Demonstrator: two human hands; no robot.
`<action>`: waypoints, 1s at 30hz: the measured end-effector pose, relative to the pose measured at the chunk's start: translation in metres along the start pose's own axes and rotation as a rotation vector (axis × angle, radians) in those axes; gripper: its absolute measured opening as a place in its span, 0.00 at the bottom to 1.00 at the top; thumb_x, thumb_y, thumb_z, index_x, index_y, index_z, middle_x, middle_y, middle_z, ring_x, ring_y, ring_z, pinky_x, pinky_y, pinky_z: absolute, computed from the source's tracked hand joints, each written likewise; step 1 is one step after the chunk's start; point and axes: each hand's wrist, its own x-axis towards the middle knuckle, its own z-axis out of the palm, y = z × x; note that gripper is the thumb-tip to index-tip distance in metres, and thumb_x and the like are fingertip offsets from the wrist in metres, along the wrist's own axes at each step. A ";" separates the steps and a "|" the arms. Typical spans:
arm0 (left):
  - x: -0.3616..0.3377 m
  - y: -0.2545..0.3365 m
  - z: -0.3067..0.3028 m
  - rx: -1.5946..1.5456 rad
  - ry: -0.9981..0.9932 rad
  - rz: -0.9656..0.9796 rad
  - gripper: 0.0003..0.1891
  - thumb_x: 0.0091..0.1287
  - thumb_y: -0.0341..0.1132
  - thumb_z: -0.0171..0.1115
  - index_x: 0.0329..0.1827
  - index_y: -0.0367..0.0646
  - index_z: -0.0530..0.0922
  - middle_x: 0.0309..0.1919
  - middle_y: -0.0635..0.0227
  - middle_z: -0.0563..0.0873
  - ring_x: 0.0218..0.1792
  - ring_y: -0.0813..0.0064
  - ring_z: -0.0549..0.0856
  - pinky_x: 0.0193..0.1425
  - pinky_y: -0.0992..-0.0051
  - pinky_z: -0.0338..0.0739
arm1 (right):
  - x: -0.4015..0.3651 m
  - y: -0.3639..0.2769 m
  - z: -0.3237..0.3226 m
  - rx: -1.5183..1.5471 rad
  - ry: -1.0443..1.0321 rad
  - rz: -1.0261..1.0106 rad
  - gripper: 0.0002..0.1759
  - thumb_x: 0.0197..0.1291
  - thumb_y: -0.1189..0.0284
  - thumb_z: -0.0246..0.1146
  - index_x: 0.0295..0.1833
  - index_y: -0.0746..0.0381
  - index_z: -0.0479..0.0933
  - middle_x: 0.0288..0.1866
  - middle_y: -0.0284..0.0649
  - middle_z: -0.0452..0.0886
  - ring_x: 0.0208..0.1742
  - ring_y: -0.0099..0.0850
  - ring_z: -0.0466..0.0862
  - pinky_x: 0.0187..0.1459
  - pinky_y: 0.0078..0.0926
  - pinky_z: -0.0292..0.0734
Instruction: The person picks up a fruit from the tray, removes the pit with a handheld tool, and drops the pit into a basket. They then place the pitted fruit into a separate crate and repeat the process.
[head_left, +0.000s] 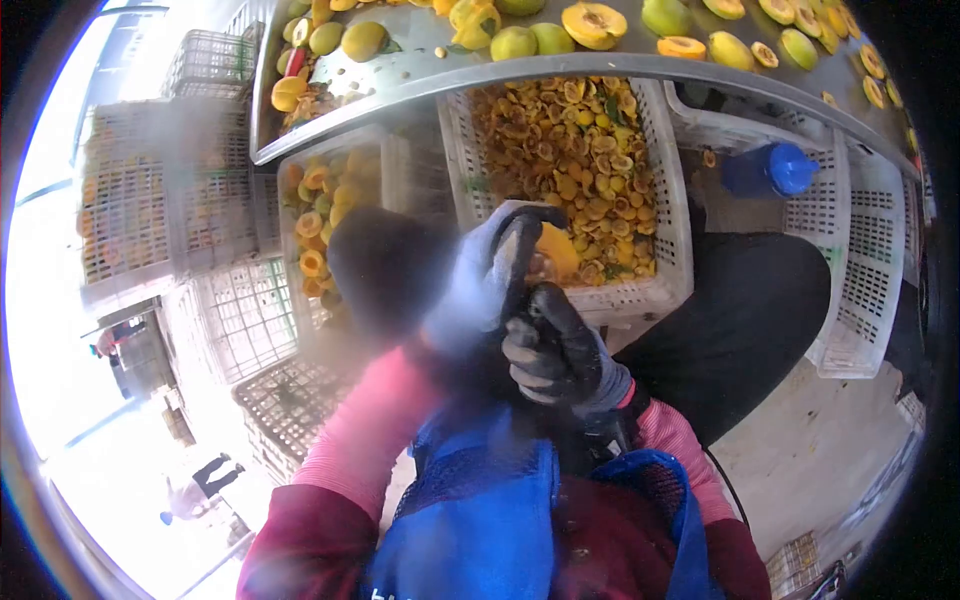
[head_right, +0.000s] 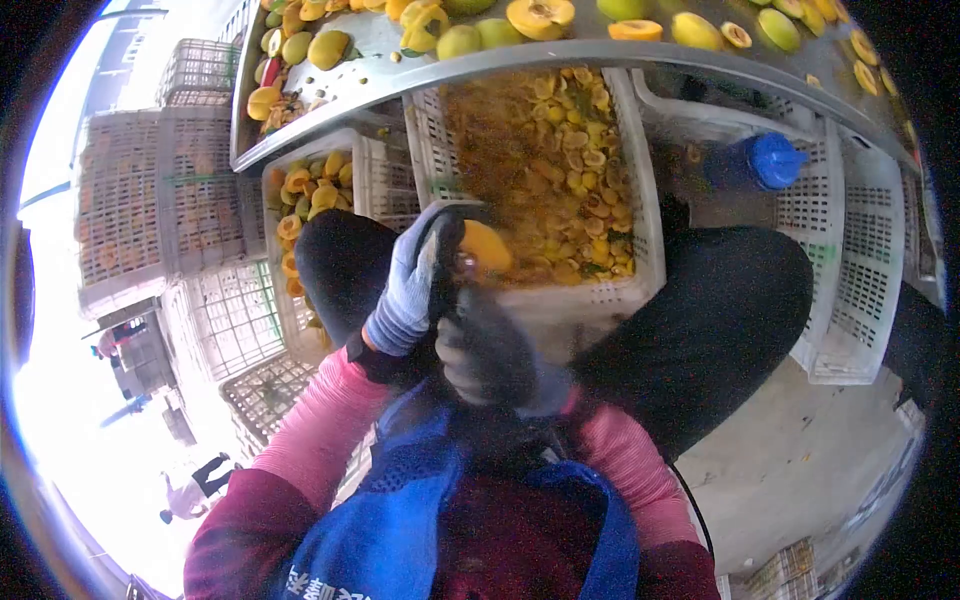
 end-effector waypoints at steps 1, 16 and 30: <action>-0.002 0.004 0.002 -0.224 -0.006 -0.065 0.15 0.70 0.40 0.49 0.47 0.37 0.75 0.32 0.67 0.82 0.32 0.80 0.79 0.38 0.79 0.74 | 0.003 0.001 -0.001 0.073 -0.074 0.008 0.24 0.64 0.44 0.45 0.35 0.55 0.68 0.15 0.29 0.63 0.10 0.19 0.61 0.10 0.17 0.56; 0.056 0.048 -0.219 1.310 0.230 -0.184 0.21 0.62 0.47 0.59 0.48 0.39 0.76 0.36 0.54 0.84 0.37 0.59 0.84 0.43 0.67 0.75 | 0.020 -0.027 -0.026 0.018 0.151 -0.175 0.26 0.67 0.47 0.43 0.33 0.58 0.71 0.18 0.29 0.65 0.12 0.20 0.61 0.13 0.20 0.56; 0.163 0.032 -0.171 0.281 -0.059 -0.001 0.22 0.60 0.43 0.60 0.52 0.35 0.73 0.39 0.67 0.80 0.37 0.79 0.79 0.40 0.79 0.75 | 0.032 -0.030 0.016 -0.461 0.554 -0.555 0.11 0.68 0.65 0.49 0.44 0.59 0.73 0.27 0.34 0.74 0.17 0.20 0.69 0.20 0.17 0.65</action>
